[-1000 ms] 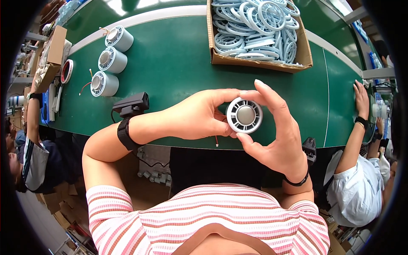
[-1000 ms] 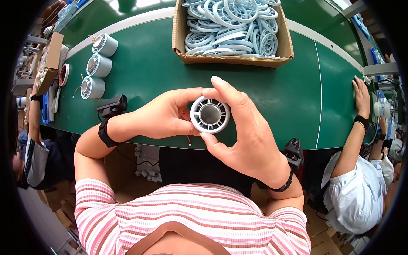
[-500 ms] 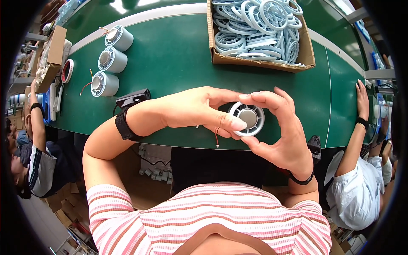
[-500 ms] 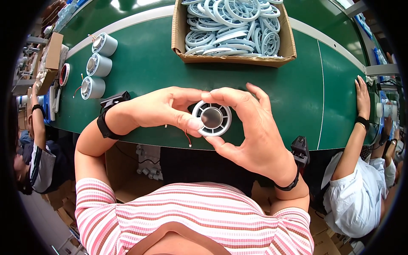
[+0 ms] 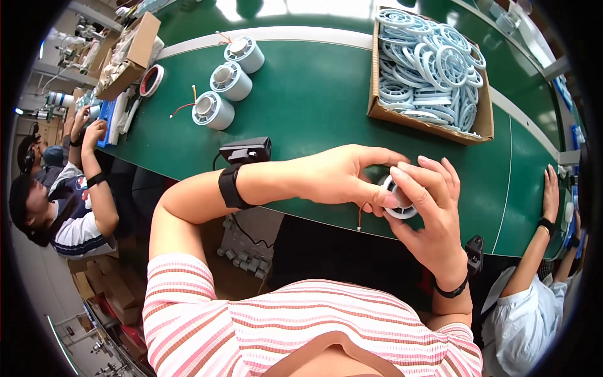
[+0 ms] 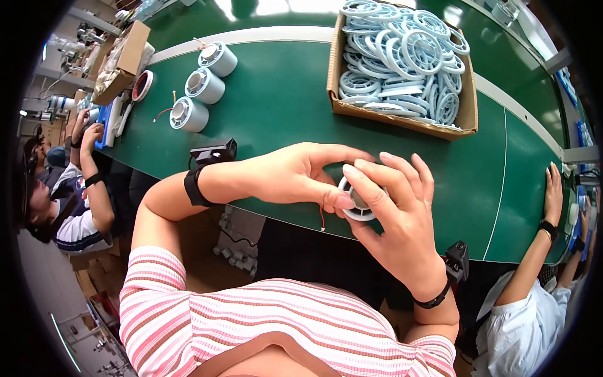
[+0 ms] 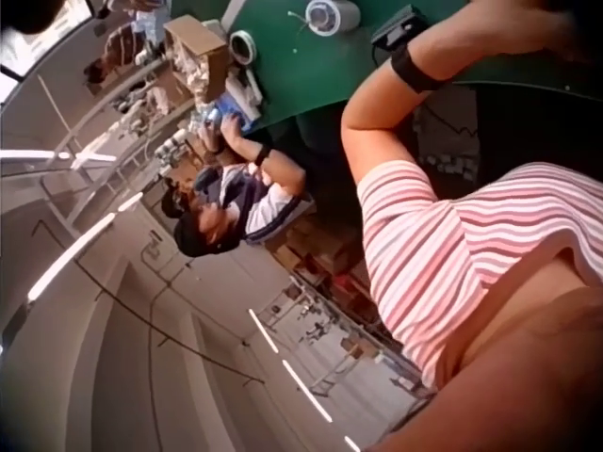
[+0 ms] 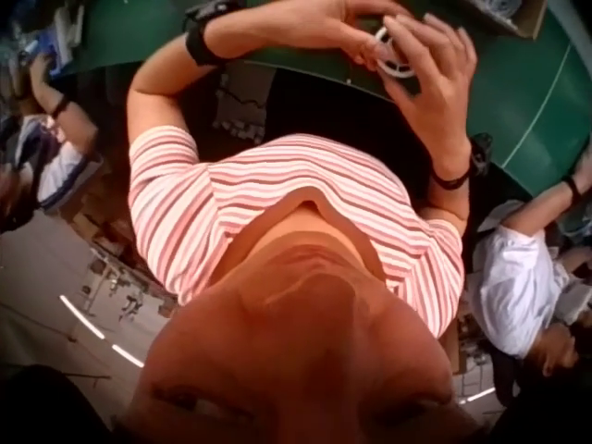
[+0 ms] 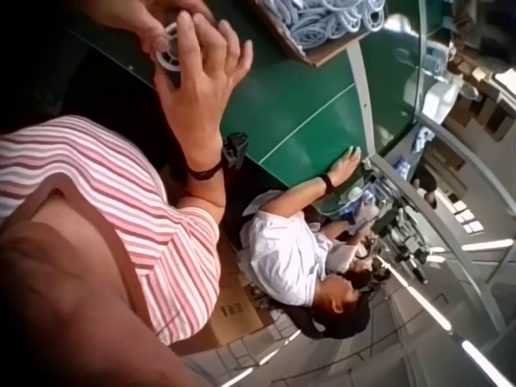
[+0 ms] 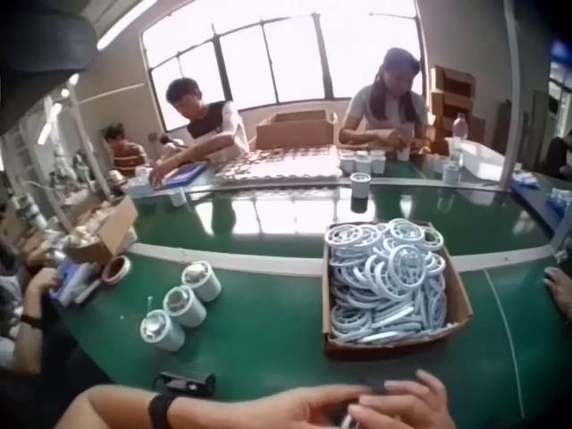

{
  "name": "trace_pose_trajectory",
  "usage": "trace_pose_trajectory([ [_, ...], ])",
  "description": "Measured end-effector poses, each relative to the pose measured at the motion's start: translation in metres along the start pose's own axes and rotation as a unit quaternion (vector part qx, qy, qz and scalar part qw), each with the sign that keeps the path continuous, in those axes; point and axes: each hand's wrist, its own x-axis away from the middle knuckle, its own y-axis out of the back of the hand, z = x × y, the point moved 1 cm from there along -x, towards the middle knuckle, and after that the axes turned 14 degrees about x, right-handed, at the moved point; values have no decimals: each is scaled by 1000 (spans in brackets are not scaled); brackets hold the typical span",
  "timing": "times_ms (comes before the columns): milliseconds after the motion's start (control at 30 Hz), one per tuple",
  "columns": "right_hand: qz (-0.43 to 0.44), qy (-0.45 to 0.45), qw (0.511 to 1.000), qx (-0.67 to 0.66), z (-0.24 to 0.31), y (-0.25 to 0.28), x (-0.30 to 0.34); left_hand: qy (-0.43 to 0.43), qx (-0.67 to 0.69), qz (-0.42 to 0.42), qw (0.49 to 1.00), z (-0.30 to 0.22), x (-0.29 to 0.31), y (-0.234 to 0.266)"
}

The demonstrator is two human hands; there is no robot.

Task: Assembling small electronic speakers by threading wires and joining components at a factory workbench.

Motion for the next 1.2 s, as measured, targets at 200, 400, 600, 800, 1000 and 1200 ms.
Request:
trace_pose_trajectory([
  [200,-25,-107,980,165,-53,33,26,-253,-699,-344,574,-42,75,19],
  [400,-154,-214,947,182,-86,64,14,-100,-658,-453,593,-32,139,74],
  [600,-99,-18,986,136,-92,46,-50,-70,-679,-383,622,-30,111,30],
  [800,-187,4,974,131,-106,26,-98,-222,-675,-164,684,-23,42,-16],
  [1000,-185,12,974,129,-105,34,-95,-289,-656,-62,695,-9,1,-14],
  [1200,-141,-41,988,38,-49,54,-30,-308,-548,-61,775,6,-7,1],
])
